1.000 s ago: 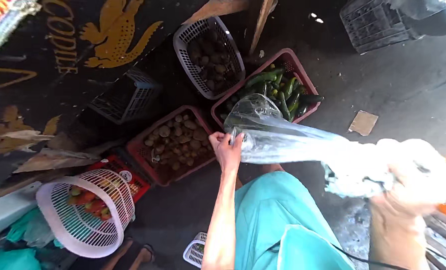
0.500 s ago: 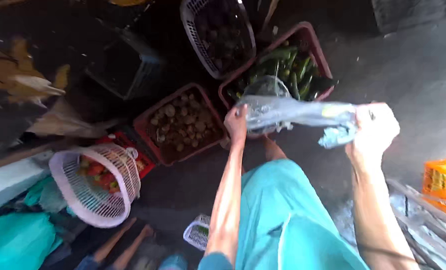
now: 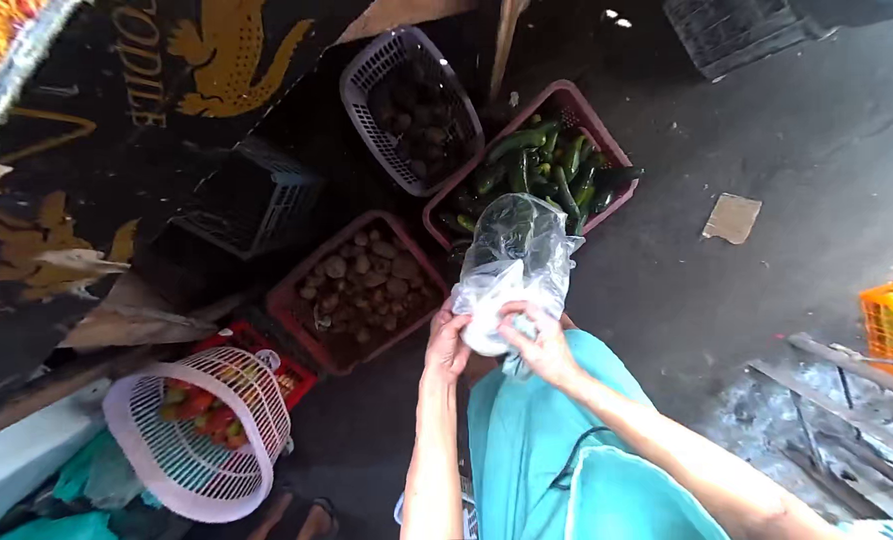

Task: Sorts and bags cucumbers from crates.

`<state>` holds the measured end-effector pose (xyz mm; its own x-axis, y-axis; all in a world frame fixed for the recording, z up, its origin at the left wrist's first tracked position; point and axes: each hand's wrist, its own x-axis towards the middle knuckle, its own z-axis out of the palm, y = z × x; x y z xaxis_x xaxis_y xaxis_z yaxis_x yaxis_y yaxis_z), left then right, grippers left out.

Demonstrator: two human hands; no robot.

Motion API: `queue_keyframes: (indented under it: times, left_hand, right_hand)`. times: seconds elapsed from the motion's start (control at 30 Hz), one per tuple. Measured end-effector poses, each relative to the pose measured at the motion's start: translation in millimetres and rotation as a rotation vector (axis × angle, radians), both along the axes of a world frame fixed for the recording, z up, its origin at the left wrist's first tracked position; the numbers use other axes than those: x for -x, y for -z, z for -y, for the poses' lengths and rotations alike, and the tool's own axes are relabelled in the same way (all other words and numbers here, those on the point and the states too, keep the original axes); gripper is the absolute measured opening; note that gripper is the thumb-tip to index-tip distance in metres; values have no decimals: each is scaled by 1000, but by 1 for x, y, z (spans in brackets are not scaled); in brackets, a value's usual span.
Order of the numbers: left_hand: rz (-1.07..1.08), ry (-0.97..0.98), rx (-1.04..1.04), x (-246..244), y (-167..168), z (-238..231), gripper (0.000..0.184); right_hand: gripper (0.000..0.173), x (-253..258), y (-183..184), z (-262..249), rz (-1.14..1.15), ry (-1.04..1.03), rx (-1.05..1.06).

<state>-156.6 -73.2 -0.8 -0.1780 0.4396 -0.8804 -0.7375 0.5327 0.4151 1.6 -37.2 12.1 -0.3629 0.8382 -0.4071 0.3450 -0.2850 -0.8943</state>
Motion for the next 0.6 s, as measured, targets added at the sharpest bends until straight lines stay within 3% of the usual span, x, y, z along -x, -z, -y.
queue_keyframes:
  times: [0.13, 0.17, 0.23, 0.27, 0.3, 0.4, 0.47, 0.5, 0.53, 0.6]
  left_hand:
    - [89, 21, -42, 12, -9, 29, 41]
    - [100, 40, -41, 11, -9, 33, 37]
    - [38, 137, -30, 7, -2, 40, 29]
    - [-24, 201, -16, 6, 4, 43, 27]
    - [-78, 230, 8, 6, 9, 45, 30]
    - [-96, 136, 49, 19, 16, 54, 80]
    - [-80, 98, 14, 31, 17, 61, 100]
    - [-62, 95, 18, 35, 17, 65, 100]
    - [-62, 94, 46, 36, 15, 67, 86]
    - [-122, 103, 141, 35, 11, 65, 39]
  right_hand:
    - [81, -34, 63, -22, 189, 561, 382]
    - [81, -40, 80, -27, 136, 632, 518]
    - [54, -41, 96, -33, -49, 606, 817]
    - [45, -35, 97, -33, -150, 460, 879]
    - [47, -24, 93, -33, -225, 261, 865]
    - [52, 25, 65, -20, -110, -360, 590]
    - [48, 43, 47, -5, -15, -771, 328]
    - [46, 46, 41, 3, -5, -903, 240]
    - [45, 45, 36, 11, -10, -993, 195]
    - [55, 35, 33, 25, -67, -1039, 173]
